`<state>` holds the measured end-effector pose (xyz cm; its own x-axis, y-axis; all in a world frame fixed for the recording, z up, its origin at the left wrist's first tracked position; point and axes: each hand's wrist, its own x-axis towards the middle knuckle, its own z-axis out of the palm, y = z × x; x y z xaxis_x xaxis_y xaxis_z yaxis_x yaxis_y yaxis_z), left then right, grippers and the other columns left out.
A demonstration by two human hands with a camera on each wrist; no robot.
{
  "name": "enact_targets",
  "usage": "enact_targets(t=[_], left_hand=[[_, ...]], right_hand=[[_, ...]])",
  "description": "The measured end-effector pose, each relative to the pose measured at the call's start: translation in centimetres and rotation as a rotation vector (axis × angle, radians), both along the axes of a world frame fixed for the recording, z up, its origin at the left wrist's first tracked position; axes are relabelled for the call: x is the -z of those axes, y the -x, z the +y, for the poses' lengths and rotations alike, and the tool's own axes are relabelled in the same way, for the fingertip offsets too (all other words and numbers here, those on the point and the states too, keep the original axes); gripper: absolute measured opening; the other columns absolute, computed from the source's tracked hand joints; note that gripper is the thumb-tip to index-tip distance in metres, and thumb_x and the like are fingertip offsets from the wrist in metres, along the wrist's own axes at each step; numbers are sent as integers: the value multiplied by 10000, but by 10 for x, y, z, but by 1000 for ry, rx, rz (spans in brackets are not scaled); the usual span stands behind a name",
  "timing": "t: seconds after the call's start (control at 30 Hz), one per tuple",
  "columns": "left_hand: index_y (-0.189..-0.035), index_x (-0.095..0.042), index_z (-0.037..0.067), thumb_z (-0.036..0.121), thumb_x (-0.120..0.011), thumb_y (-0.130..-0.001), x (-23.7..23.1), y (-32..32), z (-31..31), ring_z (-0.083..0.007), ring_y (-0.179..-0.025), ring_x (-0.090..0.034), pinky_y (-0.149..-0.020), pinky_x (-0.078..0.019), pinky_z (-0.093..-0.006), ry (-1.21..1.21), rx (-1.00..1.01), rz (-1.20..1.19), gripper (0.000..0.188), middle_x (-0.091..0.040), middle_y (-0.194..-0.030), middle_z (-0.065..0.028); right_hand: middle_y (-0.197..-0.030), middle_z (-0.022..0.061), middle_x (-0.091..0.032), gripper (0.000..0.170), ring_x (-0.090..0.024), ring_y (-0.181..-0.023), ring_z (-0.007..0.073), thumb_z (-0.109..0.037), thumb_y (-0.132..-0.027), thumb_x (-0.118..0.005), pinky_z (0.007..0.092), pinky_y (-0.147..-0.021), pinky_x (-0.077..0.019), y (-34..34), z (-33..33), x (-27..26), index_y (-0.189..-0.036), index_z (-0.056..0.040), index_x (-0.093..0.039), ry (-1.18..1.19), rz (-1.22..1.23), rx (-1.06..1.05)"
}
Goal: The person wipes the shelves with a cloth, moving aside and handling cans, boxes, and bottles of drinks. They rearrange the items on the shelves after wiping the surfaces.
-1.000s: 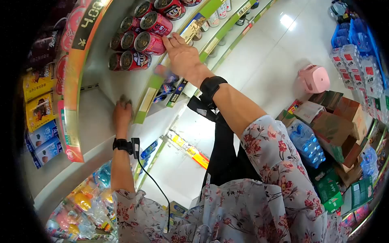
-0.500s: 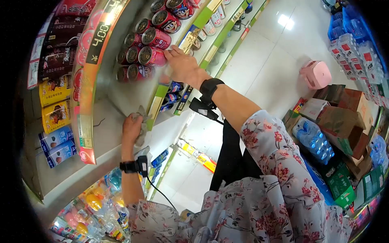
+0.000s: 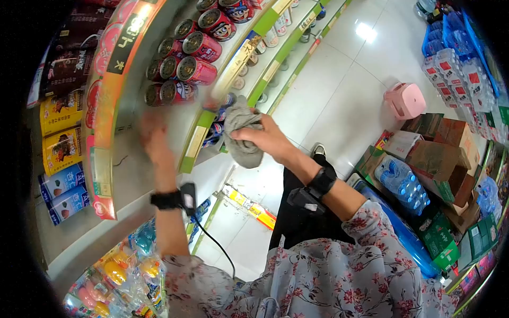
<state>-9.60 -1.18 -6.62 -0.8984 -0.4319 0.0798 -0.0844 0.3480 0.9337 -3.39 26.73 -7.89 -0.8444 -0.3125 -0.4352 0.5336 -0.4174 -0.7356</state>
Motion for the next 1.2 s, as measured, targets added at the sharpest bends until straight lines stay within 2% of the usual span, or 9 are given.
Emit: enact_targets(t=[0.03,0.23,0.27,0.37,0.57,0.77,0.87,0.97,1.2], left_hand=[[-1293,-450,-39,249,-721,-836,13,18,-22,-177,-1006,-545,-860,-446,-307,-16,-4,175,604,-544,-1199,-119],[-1394,-377,61,397,-747,-785,-14,76,-16,-220,-1098,-526,-868,-452,-336,62,141,-268,787,-500,-1280,-118],[-1377,-407,95,384,-756,-776,-7,79,-24,-194,-1055,-539,-754,-495,-324,-16,148,-256,752,-508,-1265,-109],[-1364,-419,90,407,-734,-794,-2,76,-39,-182,-1048,-547,-742,-505,-311,189,244,-181,725,-516,-1250,-106],[-1351,-414,88,417,-704,-823,-14,67,-39,-178,-1057,-556,-719,-533,-307,72,198,-292,687,-509,-1248,-97],[-1346,-409,73,378,-725,-813,-15,67,-47,-189,-1075,-553,-761,-530,-332,110,245,-321,691,-513,-1253,-88],[-1352,-403,73,267,-712,-840,13,71,-78,-197,-1043,-574,-845,-492,-309,205,498,-95,629,-531,-1251,-104],[-1347,-382,10,178,-719,-821,23,76,-95,-213,-1022,-583,-853,-493,-327,514,448,-73,646,-554,-1229,-120],[-1290,-474,-30,291,-746,-800,18,51,-125,-253,-1053,-600,-906,-482,-389,613,-126,-121,646,-597,-1219,-167]], right_hand=[[-962,75,-656,449,-601,-908,149,-187,-731,-740,279,-861,-461,-3,10,3,-1093,28,-583,-43,-2,-4],[-980,96,-646,405,-620,-892,174,-183,-761,-702,295,-825,-488,-19,50,9,-1080,36,-584,-1,-111,97],[-977,98,-645,396,-622,-891,177,-176,-766,-695,298,-823,-492,-21,53,6,-1081,37,-583,32,-124,116],[-977,110,-642,374,-629,-877,185,-154,-781,-675,305,-809,-503,-26,56,3,-1082,46,-580,92,-155,171],[-1003,124,-637,391,-633,-881,200,-156,-793,-662,326,-809,-512,-41,57,14,-1109,56,-570,121,-218,203],[-1021,124,-635,371,-632,-890,206,-177,-814,-652,332,-813,-513,-58,68,24,-1098,48,-577,84,-298,228],[-1012,115,-647,360,-642,-893,211,-182,-812,-660,332,-821,-516,-62,73,28,-1087,40,-590,77,-312,243],[-1003,113,-655,363,-647,-894,214,-184,-811,-662,335,-825,-521,-64,75,28,-1089,38,-592,73,-320,249],[-1002,115,-649,370,-645,-888,213,-179,-811,-645,332,-820,-523,-61,83,19,-1100,42,-579,90,-294,330]])
